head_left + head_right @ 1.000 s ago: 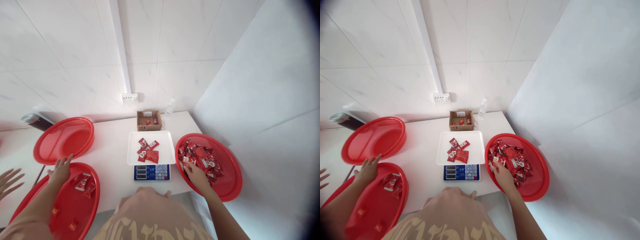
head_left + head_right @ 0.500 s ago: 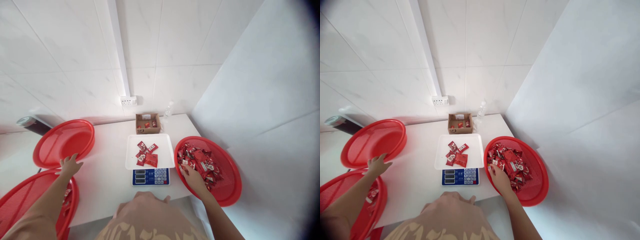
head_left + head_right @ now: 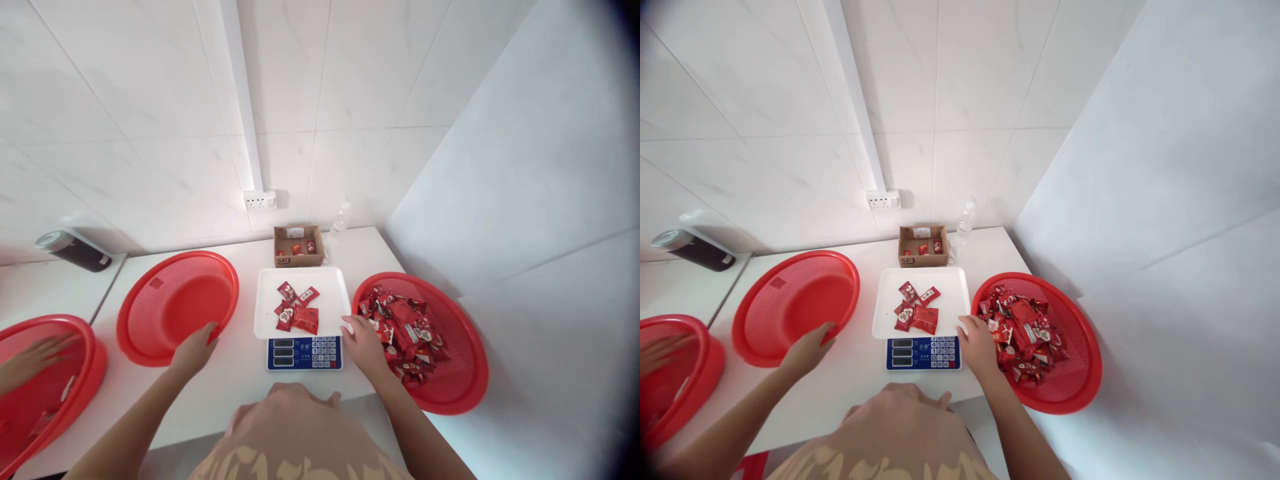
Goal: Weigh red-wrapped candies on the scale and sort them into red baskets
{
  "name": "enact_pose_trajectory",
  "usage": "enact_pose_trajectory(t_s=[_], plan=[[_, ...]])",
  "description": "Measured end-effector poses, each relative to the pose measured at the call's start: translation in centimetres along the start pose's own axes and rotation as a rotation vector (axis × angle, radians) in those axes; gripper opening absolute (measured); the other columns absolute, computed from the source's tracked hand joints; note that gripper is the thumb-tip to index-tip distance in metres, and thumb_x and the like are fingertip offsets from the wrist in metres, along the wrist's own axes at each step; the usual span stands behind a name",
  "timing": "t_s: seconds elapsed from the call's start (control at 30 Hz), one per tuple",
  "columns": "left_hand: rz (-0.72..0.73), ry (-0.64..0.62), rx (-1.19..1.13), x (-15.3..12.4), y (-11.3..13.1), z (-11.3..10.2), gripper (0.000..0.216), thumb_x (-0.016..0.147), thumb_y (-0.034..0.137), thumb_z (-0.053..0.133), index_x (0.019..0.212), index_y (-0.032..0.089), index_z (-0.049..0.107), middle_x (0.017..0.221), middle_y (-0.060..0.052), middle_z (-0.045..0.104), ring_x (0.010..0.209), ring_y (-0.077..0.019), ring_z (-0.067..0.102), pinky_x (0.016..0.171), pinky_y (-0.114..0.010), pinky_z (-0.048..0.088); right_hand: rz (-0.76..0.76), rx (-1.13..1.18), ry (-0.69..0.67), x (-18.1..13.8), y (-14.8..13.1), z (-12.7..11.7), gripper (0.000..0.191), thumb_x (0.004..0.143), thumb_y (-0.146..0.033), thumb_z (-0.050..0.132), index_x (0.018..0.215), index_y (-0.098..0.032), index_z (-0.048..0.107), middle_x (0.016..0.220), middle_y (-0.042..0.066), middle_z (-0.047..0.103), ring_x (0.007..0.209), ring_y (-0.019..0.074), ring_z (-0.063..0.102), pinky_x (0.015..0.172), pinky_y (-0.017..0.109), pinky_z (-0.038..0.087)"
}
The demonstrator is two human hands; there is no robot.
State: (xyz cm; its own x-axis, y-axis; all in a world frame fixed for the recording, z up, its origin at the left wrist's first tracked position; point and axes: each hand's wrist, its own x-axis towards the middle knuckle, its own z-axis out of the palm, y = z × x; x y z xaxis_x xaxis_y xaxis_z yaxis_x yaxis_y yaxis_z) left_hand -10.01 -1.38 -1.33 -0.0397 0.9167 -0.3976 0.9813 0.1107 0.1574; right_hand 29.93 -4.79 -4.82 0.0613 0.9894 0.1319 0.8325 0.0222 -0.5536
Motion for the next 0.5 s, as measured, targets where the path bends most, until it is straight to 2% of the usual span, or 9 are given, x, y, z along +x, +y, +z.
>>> enact_pose_trajectory(t_s=[0.13, 0.3, 0.37, 0.5], plan=[[0.055, -0.064, -0.081, -2.0, 2.1, 1.1, 0.038, 0.087, 0.029, 0.040, 0.122, 0.019, 0.048, 0.113, -0.012, 0.064, 0.097, -0.0234, 0.062, 0.073, -0.031, 0.046, -0.089, -0.053, -0.164, 1.8, -3.2, 1.4, 0.036, 0.084, -0.027, 0.048, 0.117, -0.017, 0.058, 0.120, 0.012, 0.059, 0.113, 0.0248, 0.050, 0.098, 0.040, 0.039], [0.070, -0.123, -0.111, -3.4, 3.4, 0.9, 0.039, 0.087, 0.034, 0.039, 0.122, 0.021, 0.049, 0.116, -0.012, 0.063, 0.098, -0.0246, 0.062, 0.072, -0.032, 0.046, -0.150, -0.121, -0.345, 3.1, -5.7, 3.0, 0.047, 0.081, -0.029, 0.055, 0.127, -0.021, 0.050, 0.134, 0.010, 0.049, 0.125, 0.0279, 0.039, 0.099, 0.044, 0.036], [0.073, -0.104, -0.128, -3.8, 4.0, 0.7, 0.040, 0.087, 0.036, 0.038, 0.122, 0.021, 0.049, 0.119, -0.012, 0.062, 0.103, -0.0260, 0.060, 0.074, -0.034, 0.047, -0.154, -0.139, -0.370, 3.4, -6.0, 3.4, 0.050, 0.080, -0.028, 0.056, 0.129, -0.021, 0.048, 0.134, 0.010, 0.049, 0.126, 0.0292, 0.038, 0.099, 0.045, 0.035], [0.141, 0.009, -0.299, -4.4, 6.4, 1.0, 0.040, 0.087, 0.036, 0.039, 0.121, 0.022, 0.052, 0.127, -0.010, 0.057, 0.117, -0.0249, 0.052, 0.091, -0.038, 0.043, -0.116, -0.088, -0.359, 3.9, -5.8, 3.8, 0.049, 0.076, -0.015, 0.054, 0.124, -0.019, 0.050, 0.121, 0.011, 0.057, 0.114, 0.0250, 0.047, 0.095, 0.039, 0.038]])
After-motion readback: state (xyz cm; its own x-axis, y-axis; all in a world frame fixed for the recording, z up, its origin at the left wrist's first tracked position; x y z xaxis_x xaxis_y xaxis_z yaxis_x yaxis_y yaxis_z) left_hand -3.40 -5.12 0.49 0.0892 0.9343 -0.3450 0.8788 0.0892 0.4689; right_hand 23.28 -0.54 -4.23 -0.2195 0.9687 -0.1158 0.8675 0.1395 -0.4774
